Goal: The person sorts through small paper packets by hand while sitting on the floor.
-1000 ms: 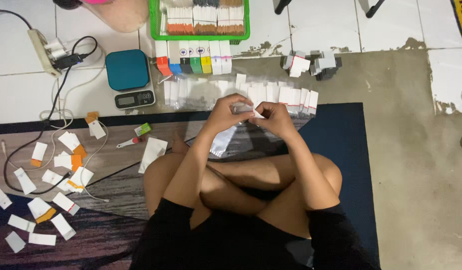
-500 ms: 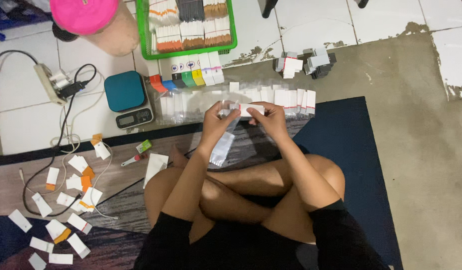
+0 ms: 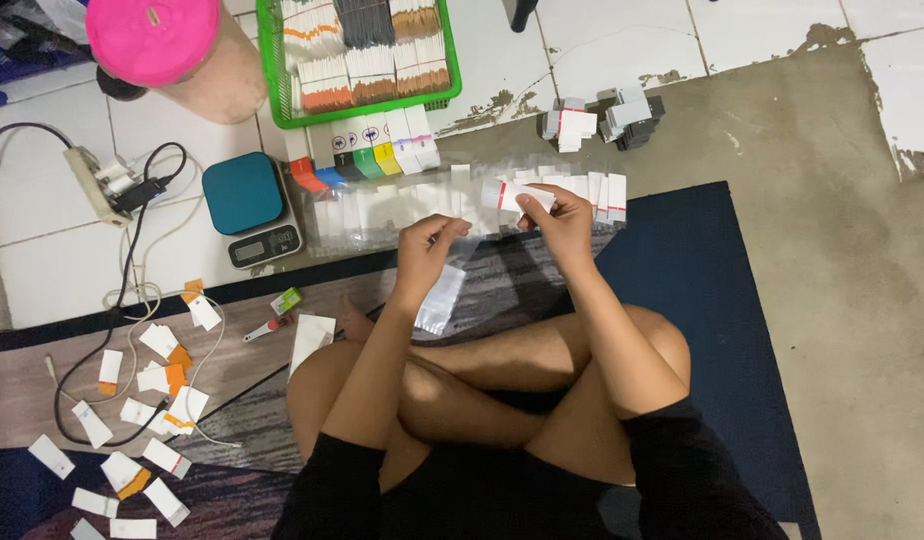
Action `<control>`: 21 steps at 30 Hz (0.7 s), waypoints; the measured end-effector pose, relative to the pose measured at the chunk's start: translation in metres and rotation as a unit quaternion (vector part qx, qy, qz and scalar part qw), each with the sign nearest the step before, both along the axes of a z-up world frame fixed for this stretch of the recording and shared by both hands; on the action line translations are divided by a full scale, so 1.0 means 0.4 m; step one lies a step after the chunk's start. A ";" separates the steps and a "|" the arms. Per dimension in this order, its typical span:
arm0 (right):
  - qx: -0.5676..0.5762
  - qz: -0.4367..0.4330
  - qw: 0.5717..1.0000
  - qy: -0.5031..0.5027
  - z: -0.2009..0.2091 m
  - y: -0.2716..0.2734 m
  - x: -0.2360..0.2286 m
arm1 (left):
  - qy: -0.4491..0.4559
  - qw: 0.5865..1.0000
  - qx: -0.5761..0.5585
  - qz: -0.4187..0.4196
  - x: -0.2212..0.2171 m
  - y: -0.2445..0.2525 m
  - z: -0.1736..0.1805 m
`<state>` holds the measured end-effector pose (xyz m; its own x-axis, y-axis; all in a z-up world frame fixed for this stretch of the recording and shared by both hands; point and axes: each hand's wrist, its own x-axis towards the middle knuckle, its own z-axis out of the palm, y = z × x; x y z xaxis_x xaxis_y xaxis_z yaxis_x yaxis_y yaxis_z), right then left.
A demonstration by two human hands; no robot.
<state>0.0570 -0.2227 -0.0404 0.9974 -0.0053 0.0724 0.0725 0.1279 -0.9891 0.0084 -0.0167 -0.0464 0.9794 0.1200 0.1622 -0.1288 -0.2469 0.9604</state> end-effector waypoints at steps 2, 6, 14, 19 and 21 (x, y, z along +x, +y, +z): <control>-0.004 -0.003 1.000 -0.008 0.002 -0.001 -0.002 | -0.007 1.000 0.014 -0.006 -0.003 0.000 0.005; -0.026 0.008 0.999 -0.021 0.013 -0.006 -0.015 | -0.019 0.999 0.024 -0.009 -0.008 0.000 0.032; -0.047 0.038 0.998 -0.027 0.023 -0.009 -0.020 | -0.022 0.999 0.040 0.007 -0.008 0.009 0.023; -0.036 0.064 0.997 -0.025 0.036 0.002 -0.024 | 0.001 1.000 0.002 -0.014 -0.005 0.000 0.033; -0.049 0.063 0.996 -0.032 0.021 -0.003 -0.020 | 0.010 1.000 -0.010 -0.015 -0.013 -0.003 0.034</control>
